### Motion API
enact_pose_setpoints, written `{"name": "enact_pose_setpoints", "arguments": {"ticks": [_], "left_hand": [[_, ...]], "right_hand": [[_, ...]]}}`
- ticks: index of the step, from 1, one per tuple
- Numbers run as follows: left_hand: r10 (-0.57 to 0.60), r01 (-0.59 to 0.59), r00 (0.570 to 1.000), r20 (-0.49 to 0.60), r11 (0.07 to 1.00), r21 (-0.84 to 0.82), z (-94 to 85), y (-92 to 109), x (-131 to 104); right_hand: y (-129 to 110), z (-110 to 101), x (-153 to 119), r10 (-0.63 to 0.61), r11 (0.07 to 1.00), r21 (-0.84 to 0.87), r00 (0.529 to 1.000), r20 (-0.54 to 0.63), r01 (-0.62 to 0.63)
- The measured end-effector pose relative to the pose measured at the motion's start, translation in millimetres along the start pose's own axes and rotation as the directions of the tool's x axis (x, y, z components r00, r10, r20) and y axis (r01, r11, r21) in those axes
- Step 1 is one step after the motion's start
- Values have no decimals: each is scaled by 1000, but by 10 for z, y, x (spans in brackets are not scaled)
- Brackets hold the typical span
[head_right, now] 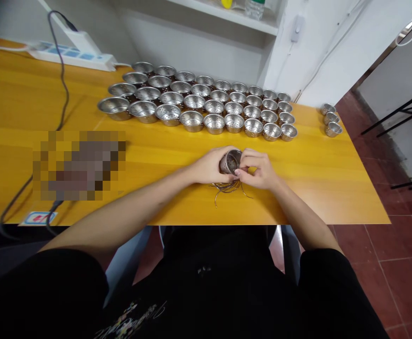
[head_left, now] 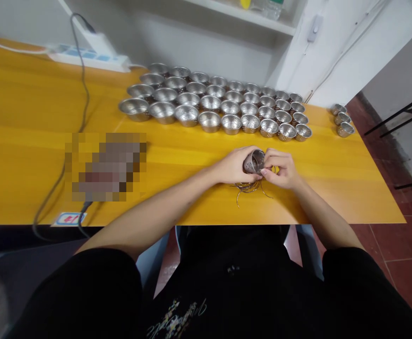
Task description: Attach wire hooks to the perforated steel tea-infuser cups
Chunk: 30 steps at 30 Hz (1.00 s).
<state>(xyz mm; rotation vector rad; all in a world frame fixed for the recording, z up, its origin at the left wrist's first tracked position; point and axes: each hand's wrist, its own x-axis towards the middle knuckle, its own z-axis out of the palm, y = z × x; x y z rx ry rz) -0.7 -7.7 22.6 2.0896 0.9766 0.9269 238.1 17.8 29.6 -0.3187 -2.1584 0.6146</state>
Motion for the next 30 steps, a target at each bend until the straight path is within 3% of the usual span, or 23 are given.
{"name": "enact_pose_setpoints", "arguments": {"ticks": [5,14,30], "left_hand": [[49,-43,996,74,996,-80,-91,-45,-12],[79,-52,989,128,978,-200,-143,-155,-21],[17,14,981,191,987,-158,-176,-108,-37]], "right_hand": [[-52,-26,27,-54,997,60,997,61,50],[-74,-65,28,-37,991,134,988,153,16],[-91,-53,51,-8,994,113,976,218,-17]]}}
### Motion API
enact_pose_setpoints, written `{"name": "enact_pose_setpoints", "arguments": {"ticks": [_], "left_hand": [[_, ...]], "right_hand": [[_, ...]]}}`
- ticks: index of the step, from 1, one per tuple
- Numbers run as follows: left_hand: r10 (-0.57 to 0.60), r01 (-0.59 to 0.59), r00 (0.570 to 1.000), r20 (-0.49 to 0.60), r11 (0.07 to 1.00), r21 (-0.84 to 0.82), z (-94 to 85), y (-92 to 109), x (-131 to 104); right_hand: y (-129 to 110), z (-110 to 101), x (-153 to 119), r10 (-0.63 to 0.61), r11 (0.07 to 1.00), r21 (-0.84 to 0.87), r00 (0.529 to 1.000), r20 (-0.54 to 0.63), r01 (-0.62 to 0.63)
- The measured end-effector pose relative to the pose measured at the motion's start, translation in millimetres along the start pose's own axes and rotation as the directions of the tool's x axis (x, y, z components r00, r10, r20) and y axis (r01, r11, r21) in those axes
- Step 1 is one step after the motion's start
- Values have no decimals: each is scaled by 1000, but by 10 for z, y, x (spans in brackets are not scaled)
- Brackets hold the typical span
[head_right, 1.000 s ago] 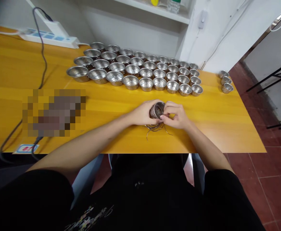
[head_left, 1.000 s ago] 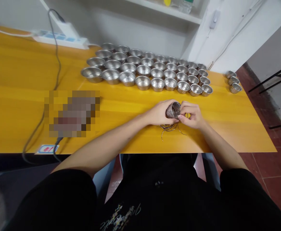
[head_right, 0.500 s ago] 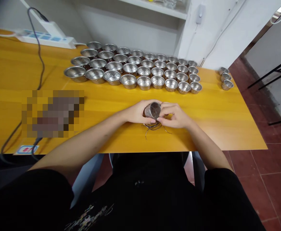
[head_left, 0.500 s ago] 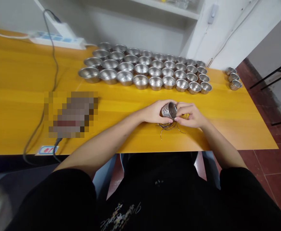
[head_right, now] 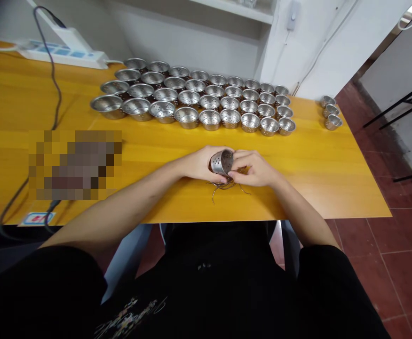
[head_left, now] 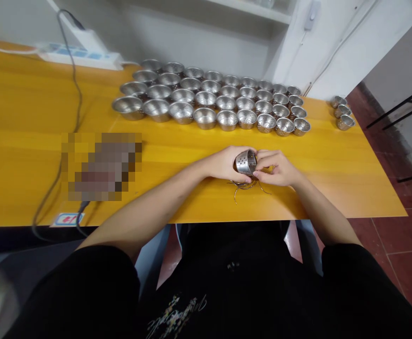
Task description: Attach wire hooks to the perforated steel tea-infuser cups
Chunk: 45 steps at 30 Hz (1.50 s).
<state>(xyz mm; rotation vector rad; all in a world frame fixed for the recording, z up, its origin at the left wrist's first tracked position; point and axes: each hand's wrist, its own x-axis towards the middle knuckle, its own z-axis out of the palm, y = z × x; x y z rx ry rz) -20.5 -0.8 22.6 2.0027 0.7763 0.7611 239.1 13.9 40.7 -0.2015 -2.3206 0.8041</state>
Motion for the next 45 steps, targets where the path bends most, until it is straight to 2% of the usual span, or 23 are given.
{"name": "enact_pose_setpoints", "arguments": {"ticks": [12,26,33,36,39,45], "left_hand": [[-13,18,999,-34,988,156,26,38,19],[-20,23,999,-28,991,129,24,91,7],[16,-12,1000,-25,989,145,43,43,3],[56,-51,998,-36,989,139,50,0,4],[113,-106,991,-70,990,97,52,-51,16],[207,-188,947,-247,977,100,65,-152,64]], "right_hand": [[25,-3,-9,18,999,40,1000,16,-19],[25,6,5,22,999,44,1000,17,-23],[27,-10,-66,55,997,49,998,8,-55],[30,-29,-88,101,994,35,995,-25,-100],[45,-25,-85,96,995,6,990,-103,-96],[132,2,-81,106,989,-65,947,-303,-131]]}}
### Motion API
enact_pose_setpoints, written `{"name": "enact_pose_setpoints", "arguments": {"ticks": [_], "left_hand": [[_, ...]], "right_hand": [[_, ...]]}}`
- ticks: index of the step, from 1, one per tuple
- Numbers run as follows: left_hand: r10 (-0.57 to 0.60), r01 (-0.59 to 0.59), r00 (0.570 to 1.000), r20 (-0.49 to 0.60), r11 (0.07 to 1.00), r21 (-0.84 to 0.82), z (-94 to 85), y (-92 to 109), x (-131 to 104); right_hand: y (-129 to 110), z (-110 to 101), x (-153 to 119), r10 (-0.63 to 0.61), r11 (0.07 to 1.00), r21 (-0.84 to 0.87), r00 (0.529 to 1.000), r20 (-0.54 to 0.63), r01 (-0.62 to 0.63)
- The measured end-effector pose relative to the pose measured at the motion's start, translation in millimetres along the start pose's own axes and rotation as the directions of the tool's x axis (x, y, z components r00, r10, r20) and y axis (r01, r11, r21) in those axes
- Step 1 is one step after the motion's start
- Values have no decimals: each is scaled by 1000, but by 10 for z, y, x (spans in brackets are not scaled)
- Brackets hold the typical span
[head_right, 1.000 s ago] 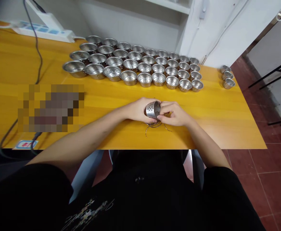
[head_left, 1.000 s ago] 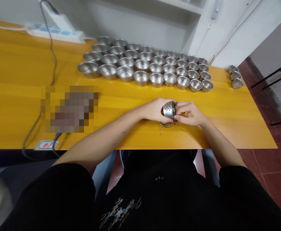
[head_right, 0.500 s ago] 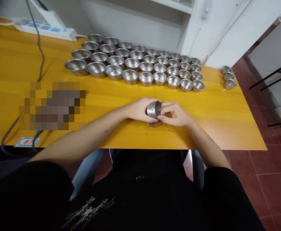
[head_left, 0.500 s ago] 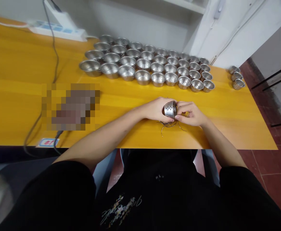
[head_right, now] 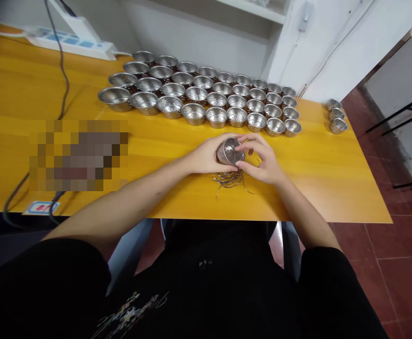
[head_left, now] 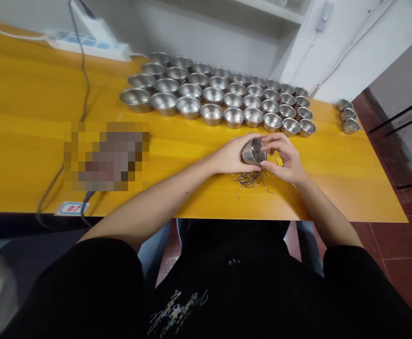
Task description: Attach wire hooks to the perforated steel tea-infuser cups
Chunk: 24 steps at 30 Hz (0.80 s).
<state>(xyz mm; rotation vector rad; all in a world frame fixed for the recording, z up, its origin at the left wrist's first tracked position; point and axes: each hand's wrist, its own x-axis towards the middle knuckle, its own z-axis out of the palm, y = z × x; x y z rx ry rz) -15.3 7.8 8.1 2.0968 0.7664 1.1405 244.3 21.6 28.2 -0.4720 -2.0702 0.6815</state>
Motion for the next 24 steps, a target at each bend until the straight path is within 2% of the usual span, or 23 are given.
{"name": "enact_pose_setpoints", "arguments": {"ticks": [4,8,12,16,19,24], "left_hand": [[22,-22,1000,1,1000,3,33,-17,-6],[29,-29,999,46,1000,4,87,16,-25],[42,-41,999,34,999,-26,125,5,-30],[54,-54,999,6,998,-38,127,-42,-21],[66,-66,998,16,997,-40,126,-45,-21],[85,-84,996,21,995,-45,141,-34,-28]], "right_hand": [[60,-4,-9,20,1000,4,998,-61,-20],[62,1,-32,37,999,-15,997,-66,-38],[41,24,-47,55,998,-3,991,-119,-56],[12,42,-30,3,999,-50,980,-199,-14],[-5,51,-16,-52,995,-90,980,-194,35],[-20,67,5,-63,994,-100,985,-158,48]]}}
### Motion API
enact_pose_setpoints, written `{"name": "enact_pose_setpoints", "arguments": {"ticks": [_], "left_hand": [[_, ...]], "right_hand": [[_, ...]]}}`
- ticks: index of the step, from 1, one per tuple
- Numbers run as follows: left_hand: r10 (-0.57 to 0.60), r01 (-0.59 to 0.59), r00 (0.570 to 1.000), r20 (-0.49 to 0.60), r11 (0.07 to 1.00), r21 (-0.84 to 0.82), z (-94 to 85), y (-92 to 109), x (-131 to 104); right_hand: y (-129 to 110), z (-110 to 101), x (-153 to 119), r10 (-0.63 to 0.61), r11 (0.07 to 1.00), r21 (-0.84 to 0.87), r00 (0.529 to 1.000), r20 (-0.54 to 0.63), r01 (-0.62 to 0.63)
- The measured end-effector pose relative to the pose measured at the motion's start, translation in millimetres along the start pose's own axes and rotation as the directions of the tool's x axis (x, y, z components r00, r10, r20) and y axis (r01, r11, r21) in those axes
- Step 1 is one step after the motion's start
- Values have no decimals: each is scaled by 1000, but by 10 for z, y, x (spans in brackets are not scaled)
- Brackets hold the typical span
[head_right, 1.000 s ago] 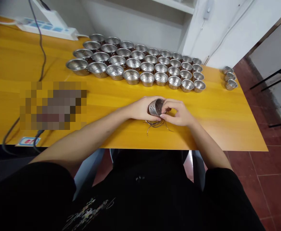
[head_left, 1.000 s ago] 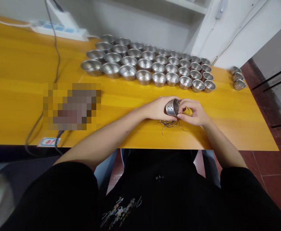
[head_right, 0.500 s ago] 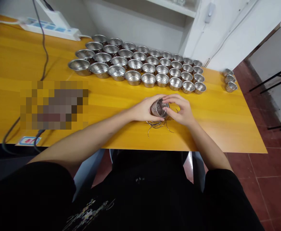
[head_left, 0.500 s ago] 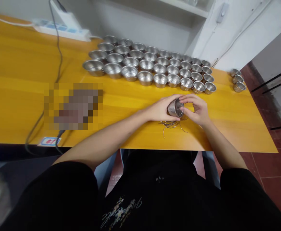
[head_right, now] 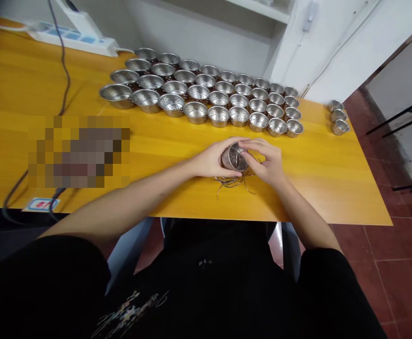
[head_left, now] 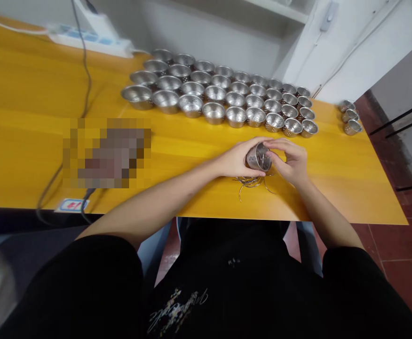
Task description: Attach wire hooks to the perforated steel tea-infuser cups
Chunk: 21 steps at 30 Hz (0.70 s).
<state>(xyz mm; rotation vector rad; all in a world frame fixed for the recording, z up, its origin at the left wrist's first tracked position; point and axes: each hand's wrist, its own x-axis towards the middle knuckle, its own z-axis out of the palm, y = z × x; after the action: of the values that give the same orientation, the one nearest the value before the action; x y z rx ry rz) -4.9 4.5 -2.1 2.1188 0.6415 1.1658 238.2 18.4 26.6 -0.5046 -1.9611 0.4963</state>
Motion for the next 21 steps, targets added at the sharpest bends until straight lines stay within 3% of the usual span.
{"name": "enact_pose_setpoints", "arguments": {"ticks": [9,14,21], "left_hand": [[-28,29,999,-16,999,15,17,-61,-10],[-89,89,996,-3,995,41,-1,-3,-10],[-111,110,994,9,990,87,-28,21,5]], "right_hand": [[28,15,-23,-102,989,-93,989,107,112],[79,15,-44,-80,981,-157,977,198,112],[-35,-25,-12,23,956,-284,952,306,68]]}}
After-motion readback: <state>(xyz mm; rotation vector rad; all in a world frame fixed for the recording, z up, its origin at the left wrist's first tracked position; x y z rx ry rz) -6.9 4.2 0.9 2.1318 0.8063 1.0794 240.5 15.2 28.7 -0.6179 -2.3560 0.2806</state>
